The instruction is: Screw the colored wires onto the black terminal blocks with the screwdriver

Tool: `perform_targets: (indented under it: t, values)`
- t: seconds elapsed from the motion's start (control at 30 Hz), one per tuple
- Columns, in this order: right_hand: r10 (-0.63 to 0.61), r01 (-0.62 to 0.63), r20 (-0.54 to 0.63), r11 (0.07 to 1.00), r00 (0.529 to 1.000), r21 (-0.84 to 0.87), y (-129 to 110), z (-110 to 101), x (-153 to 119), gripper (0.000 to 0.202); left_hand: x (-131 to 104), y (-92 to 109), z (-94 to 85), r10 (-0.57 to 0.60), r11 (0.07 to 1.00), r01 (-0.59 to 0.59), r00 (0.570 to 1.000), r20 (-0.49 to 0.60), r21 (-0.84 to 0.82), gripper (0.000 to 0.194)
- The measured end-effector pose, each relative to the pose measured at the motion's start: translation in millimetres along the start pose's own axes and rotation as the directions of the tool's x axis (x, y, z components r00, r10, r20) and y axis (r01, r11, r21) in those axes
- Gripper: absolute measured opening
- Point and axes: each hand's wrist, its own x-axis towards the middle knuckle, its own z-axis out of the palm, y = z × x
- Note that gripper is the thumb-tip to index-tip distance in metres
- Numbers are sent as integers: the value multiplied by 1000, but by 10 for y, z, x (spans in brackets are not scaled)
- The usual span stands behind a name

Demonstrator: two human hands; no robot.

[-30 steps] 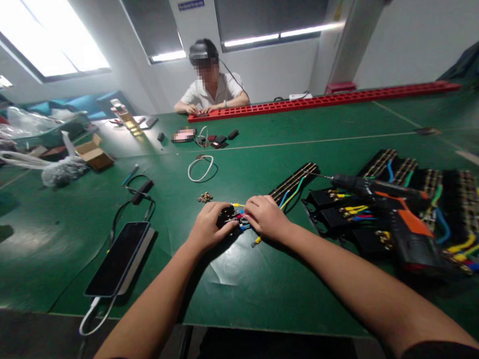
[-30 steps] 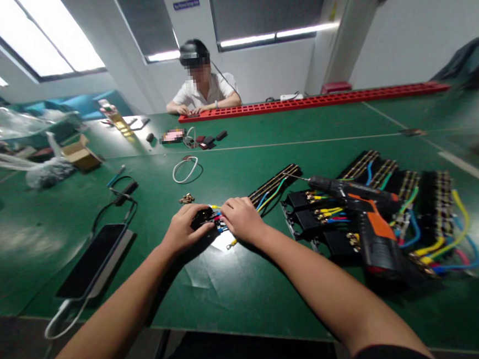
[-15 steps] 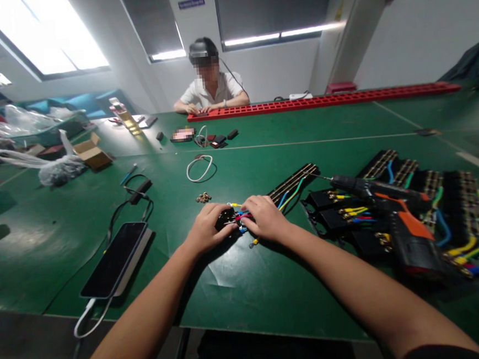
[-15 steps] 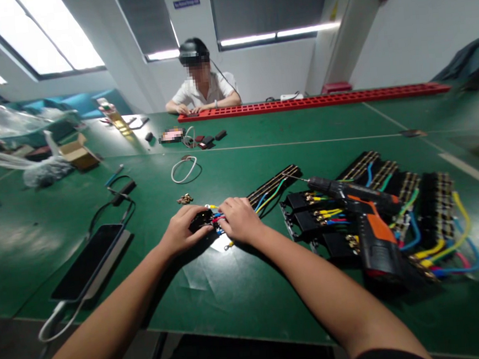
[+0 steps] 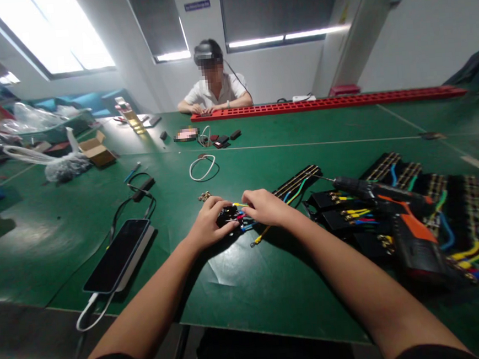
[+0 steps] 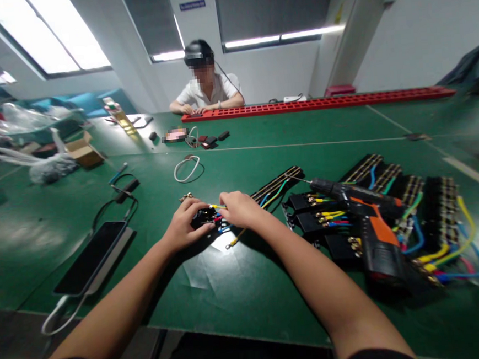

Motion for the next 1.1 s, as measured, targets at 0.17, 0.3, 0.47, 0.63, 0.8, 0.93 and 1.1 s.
perform_targets:
  t: [0.17,0.3,0.47,0.63,0.8,0.93,1.1]
  values:
    - [-52,60,174,998,983,-36,42,-107,184,23,-7,-3,1,-22,1000,22,1000,13,-5,47]
    - [-78,83,219,996,973,-18,94,-87,238,27,-22,-21,-23,-25,1000,25,999,28,10,52]
    - [-83,81,178,997,981,20,158,-26,214,29,-38,-87,-110,-70,997,71,997,-36,25,51]
    - [-93,90,143,996,985,24,166,-10,192,29,-44,-207,-194,-113,989,118,992,-57,86,60]
    - [-69,71,120,997,990,-8,182,-27,151,35,-43,-334,-229,-154,982,160,986,-64,104,62]
    - [-60,64,117,998,991,-29,209,-20,142,38,-37,-434,-223,-197,970,208,975,-99,124,57]
    - [-54,60,114,997,992,-46,226,17,161,41,-14,-578,-194,-283,942,307,944,-171,134,51]
